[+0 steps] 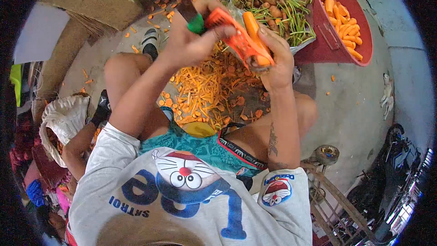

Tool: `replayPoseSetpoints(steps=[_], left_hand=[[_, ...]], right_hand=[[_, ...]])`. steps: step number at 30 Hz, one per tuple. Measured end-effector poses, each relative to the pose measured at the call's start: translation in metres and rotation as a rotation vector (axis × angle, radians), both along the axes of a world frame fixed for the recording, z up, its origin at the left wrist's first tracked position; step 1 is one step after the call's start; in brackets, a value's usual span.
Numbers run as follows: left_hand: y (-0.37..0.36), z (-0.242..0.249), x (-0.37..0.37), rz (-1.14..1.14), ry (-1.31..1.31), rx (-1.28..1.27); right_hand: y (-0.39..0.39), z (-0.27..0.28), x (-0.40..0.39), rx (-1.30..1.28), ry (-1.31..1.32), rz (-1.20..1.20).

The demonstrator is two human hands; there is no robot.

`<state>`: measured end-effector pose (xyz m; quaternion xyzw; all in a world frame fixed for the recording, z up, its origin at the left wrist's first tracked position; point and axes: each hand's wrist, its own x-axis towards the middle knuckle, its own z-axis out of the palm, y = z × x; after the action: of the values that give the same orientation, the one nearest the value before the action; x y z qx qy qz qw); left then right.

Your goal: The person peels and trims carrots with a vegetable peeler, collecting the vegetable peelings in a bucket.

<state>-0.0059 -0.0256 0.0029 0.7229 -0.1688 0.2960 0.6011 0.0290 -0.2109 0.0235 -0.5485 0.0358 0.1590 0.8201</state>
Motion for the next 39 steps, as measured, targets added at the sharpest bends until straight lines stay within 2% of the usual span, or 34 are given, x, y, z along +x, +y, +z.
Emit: replayPoseSetpoints(steps=[1, 2, 3, 4, 6, 7, 8, 9, 10, 14, 16, 17, 19, 20, 21, 22, 23, 24, 25, 26, 28, 31, 32, 33, 34, 36, 38, 39], left_hand=[[0.011, -0.001, 0.005, -0.082, 0.134, -0.115], [0.029, 0.0, 0.013, -0.077, 0.144, -0.122], [0.05, 0.005, 0.023, 0.057, 0.193, -0.11], [0.061, 0.01, 0.028, 0.189, 0.237, -0.092], [0.062, 0.0, 0.029, 0.236, 0.237, -0.15], [0.06, -0.006, 0.031, 0.281, 0.242, -0.218], [0.044, -0.008, 0.025, 0.274, 0.239, -0.214], [0.016, -0.006, 0.009, 0.147, 0.164, -0.152], [0.001, -0.006, 0.0, 0.023, 0.089, -0.094], [0.034, -0.002, 0.018, 0.07, 0.114, 0.036], [0.057, 0.014, 0.03, 0.172, 0.109, -0.154], [0.059, 0.016, 0.03, 0.281, 0.189, -0.173], [0.046, 0.0, 0.023, 0.241, 0.191, -0.128], [0.033, -0.005, 0.017, 0.197, 0.207, -0.087], [0.011, 0.004, 0.002, -0.008, 0.188, -0.187], [0.008, 0.002, 0.004, -0.013, 0.19, -0.192], [0.007, -0.001, 0.005, -0.03, 0.127, -0.146], [0.006, -0.005, 0.005, -0.042, 0.066, -0.1], [0.023, 0.001, 0.012, 0.078, 0.129, -0.044], [0.036, 0.007, 0.017, 0.084, 0.13, -0.043], [0.056, 0.019, 0.025, 0.174, 0.187, -0.225], [0.039, 0.009, 0.014, 0.193, 0.235, -0.144], [0.021, 0.006, 0.005, 0.161, 0.258, -0.078], [0.002, 0.004, -0.001, 0.036, 0.1, -0.096], [0.003, 0.004, 0.002, 0.034, 0.102, -0.102], [0.016, 0.0, 0.006, 0.082, 0.084, 0.008], [0.043, -0.001, 0.024, 0.166, 0.07, -0.087], [0.057, 0.005, 0.029, 0.213, 0.136, -0.212]], right_hand=[[-0.013, -0.012, 0.003, 0.05, -0.03, 0.143], [-0.025, -0.021, 0.007, 0.103, -0.058, 0.287], [-0.034, -0.024, 0.016, 0.23, -0.072, 0.523], [-0.036, -0.031, 0.02, 0.236, -0.074, 0.525], [-0.035, -0.042, 0.027, 0.652, 0.036, 0.723], [-0.03, -0.038, 0.025, 0.654, 0.025, 0.724], [-0.023, -0.034, 0.016, 0.404, -0.019, 0.404], [-0.018, -0.03, 0.01, 0.151, -0.054, 0.08], [-0.017, -0.025, 0.009, 0.148, -0.053, 0.071], [-0.032, -0.029, 0.015, 0.136, -0.138, 0.236], [-0.039, -0.038, 0.03, 0.715, 0.12, 0.801], [-0.038, -0.041, 0.03, 0.72, 0.112, 0.804], [-0.036, -0.042, 0.032, 0.564, 0.029, 0.647], [-0.03, -0.035, 0.026, 0.564, 0.026, 0.641], [-0.017, -0.021, 0.016, 0.34, -0.002, 0.358], [-0.005, -0.009, 0.008, 0.111, -0.027, 0.079], [0.002, -0.003, 0.003, 0.069, 0.002, -0.008], [-0.005, -0.008, 0.003, 0.061, 0.011, -0.004], [-0.017, -0.015, 0.005, 0.107, -0.015, 0.161], [-0.023, -0.02, 0.008, 0.159, -0.047, 0.326], [-0.025, -0.024, 0.01, 0.215, -0.036, 0.366], [-0.019, -0.026, 0.018, 0.314, -0.024, 0.435], [-0.013, -0.028, 0.018, 0.206, -0.046, 0.264], [-0.01, -0.03, 0.017, 0.094, -0.065, 0.092], [-0.011, -0.026, 0.015, 0.088, -0.063, 0.09], [-0.014, -0.015, 0.007, 0.092, -0.09, 0.227], [-0.022, -0.019, 0.008, 0.138, -0.045, 0.294], [-0.024, -0.018, 0.011, 0.254, 0.002, 0.472]])
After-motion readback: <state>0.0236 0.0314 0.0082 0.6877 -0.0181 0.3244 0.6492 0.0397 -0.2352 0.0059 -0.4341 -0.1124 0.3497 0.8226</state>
